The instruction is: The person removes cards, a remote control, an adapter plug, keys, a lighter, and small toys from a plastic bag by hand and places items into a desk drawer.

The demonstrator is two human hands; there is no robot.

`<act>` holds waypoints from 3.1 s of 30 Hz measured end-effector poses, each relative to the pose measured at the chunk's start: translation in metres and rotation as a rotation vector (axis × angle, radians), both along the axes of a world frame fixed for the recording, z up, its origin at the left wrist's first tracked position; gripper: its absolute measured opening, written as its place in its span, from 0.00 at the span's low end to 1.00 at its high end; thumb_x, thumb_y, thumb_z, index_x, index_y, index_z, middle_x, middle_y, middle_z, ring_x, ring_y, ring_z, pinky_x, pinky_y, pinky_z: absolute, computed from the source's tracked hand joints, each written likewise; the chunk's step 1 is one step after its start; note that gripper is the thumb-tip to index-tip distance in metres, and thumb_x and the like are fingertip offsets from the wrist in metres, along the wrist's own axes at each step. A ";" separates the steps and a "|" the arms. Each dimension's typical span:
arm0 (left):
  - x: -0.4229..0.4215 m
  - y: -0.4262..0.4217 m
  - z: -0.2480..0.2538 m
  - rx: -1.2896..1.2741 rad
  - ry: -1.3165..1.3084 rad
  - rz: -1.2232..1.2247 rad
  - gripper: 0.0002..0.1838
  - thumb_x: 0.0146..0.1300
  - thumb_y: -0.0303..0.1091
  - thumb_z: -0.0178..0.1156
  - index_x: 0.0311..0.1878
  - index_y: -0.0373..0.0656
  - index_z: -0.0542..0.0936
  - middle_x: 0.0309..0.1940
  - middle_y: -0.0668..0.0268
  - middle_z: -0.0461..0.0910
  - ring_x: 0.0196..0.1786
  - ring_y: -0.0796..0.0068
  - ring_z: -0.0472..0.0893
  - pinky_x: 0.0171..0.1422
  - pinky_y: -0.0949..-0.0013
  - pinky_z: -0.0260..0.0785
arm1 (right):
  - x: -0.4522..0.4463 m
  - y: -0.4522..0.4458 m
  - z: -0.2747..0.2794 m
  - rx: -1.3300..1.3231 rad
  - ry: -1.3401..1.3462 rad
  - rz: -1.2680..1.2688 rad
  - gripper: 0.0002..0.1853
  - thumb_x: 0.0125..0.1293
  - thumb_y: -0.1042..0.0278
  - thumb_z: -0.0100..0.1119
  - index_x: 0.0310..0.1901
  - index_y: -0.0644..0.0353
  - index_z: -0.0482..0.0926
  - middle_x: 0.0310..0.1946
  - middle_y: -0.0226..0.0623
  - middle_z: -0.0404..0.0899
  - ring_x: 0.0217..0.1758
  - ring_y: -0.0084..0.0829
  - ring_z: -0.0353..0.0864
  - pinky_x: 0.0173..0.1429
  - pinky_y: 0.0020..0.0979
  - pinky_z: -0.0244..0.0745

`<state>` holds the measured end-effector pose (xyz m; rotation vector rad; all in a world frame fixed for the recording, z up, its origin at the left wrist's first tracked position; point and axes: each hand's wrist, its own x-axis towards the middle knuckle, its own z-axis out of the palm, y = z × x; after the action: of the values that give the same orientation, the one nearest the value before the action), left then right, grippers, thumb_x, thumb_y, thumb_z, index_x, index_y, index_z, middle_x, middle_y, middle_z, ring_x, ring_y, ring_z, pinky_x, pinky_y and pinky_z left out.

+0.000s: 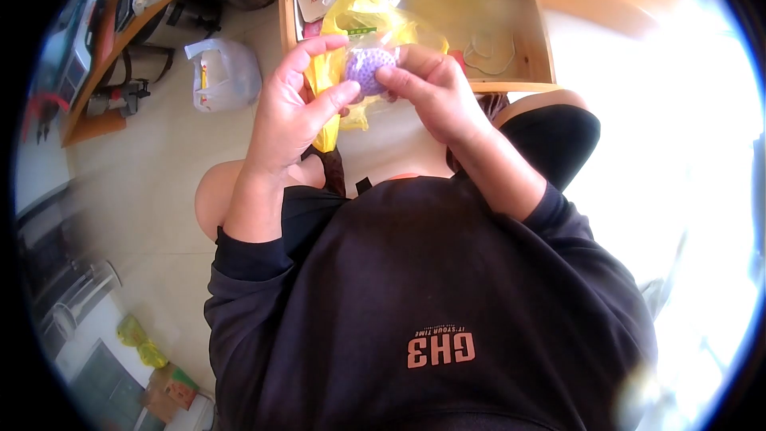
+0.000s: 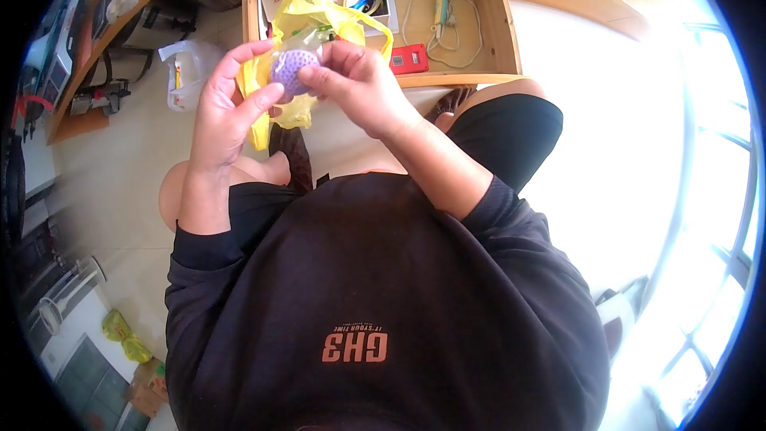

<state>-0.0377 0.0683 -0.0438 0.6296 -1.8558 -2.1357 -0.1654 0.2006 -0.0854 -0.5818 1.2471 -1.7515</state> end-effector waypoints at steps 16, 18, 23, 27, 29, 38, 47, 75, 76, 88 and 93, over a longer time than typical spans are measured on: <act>0.024 -0.035 0.029 -0.120 0.259 0.142 0.34 0.67 0.46 0.46 0.69 0.38 0.48 0.56 0.45 0.69 0.29 0.76 0.79 0.36 0.75 0.74 | -0.025 0.023 0.052 -0.217 1.215 0.061 0.21 0.43 0.81 0.57 0.44 0.58 0.73 0.34 0.36 0.78 0.29 0.33 0.80 0.33 0.30 0.77; 0.025 -0.035 0.027 -0.145 0.253 0.113 0.34 0.68 0.46 0.45 0.69 0.37 0.48 0.57 0.44 0.69 0.29 0.76 0.79 0.37 0.75 0.74 | -0.007 0.017 0.076 -0.420 1.459 0.245 0.21 0.44 0.81 0.57 0.44 0.58 0.74 0.33 0.36 0.78 0.28 0.33 0.80 0.33 0.30 0.77; 0.027 -0.042 0.022 -0.193 0.234 0.025 0.31 0.70 0.44 0.40 0.69 0.39 0.47 0.61 0.43 0.63 0.32 0.79 0.79 0.40 0.78 0.71 | 0.020 0.009 0.092 -0.541 1.584 0.493 0.19 0.45 0.80 0.57 0.42 0.58 0.75 0.32 0.36 0.78 0.28 0.33 0.79 0.32 0.29 0.76; 0.029 -0.040 0.023 -0.215 0.189 0.012 0.31 0.71 0.45 0.38 0.70 0.41 0.46 0.64 0.42 0.60 0.33 0.80 0.78 0.42 0.77 0.70 | 0.025 0.008 0.095 -0.573 1.575 0.555 0.17 0.46 0.80 0.57 0.41 0.57 0.76 0.32 0.35 0.78 0.27 0.34 0.78 0.31 0.29 0.75; 0.031 -0.041 0.024 -0.225 0.170 0.026 0.31 0.70 0.45 0.38 0.70 0.41 0.46 0.64 0.42 0.60 0.33 0.80 0.78 0.41 0.77 0.70 | 0.025 0.006 0.100 -0.578 1.558 0.571 0.17 0.46 0.80 0.56 0.41 0.57 0.76 0.31 0.35 0.78 0.27 0.34 0.78 0.31 0.29 0.75; 0.036 -0.041 0.024 -0.237 0.169 0.048 0.32 0.70 0.46 0.39 0.70 0.39 0.45 0.62 0.40 0.61 0.33 0.80 0.79 0.40 0.78 0.70 | 0.016 0.009 0.114 -0.614 1.412 0.570 0.14 0.48 0.79 0.56 0.38 0.56 0.78 0.30 0.35 0.78 0.26 0.34 0.77 0.29 0.28 0.73; 0.031 -0.042 0.026 -0.184 0.223 0.050 0.34 0.70 0.48 0.40 0.70 0.38 0.43 0.64 0.39 0.58 0.35 0.75 0.81 0.41 0.77 0.73 | -0.029 -0.055 -0.041 0.205 1.397 0.408 0.15 0.55 0.72 0.50 0.45 0.52 0.79 0.38 0.33 0.79 0.40 0.37 0.80 0.41 0.36 0.74; 0.001 -0.036 0.016 -0.226 0.132 0.279 0.17 0.63 0.30 0.56 0.56 0.40 0.73 0.49 0.63 0.78 0.26 0.89 0.73 0.26 0.86 0.61 | -0.072 -0.071 0.002 0.220 1.310 0.395 0.10 0.61 0.65 0.52 0.40 0.57 0.80 0.32 0.38 0.81 0.35 0.36 0.80 0.43 0.34 0.75; -0.002 -0.035 0.017 -0.277 0.101 0.299 0.16 0.63 0.30 0.56 0.55 0.40 0.73 0.48 0.64 0.79 0.26 0.89 0.73 0.26 0.86 0.61 | -0.075 -0.063 0.012 0.166 1.279 0.349 0.10 0.61 0.65 0.53 0.41 0.58 0.80 0.32 0.39 0.81 0.34 0.35 0.80 0.43 0.32 0.75; -0.023 -0.016 -0.009 -0.160 0.100 0.160 0.10 0.66 0.31 0.53 0.42 0.35 0.78 0.32 0.66 0.80 0.21 0.86 0.70 0.23 0.84 0.61 | -0.100 -0.010 0.029 0.046 0.751 0.257 0.11 0.63 0.68 0.56 0.43 0.64 0.81 0.32 0.37 0.82 0.29 0.21 0.80 0.36 0.23 0.78; -0.033 -0.015 -0.015 -0.143 0.106 0.141 0.08 0.65 0.29 0.54 0.42 0.34 0.78 0.31 0.65 0.79 0.20 0.85 0.70 0.23 0.83 0.61 | -0.106 -0.003 0.025 0.063 0.714 0.235 0.11 0.64 0.68 0.54 0.44 0.64 0.80 0.31 0.36 0.81 0.28 0.20 0.79 0.36 0.23 0.77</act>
<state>-0.0710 0.0537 -0.0585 0.5842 -1.8303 -1.8917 -0.2714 0.1975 -0.0601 -1.3336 1.6156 -1.3334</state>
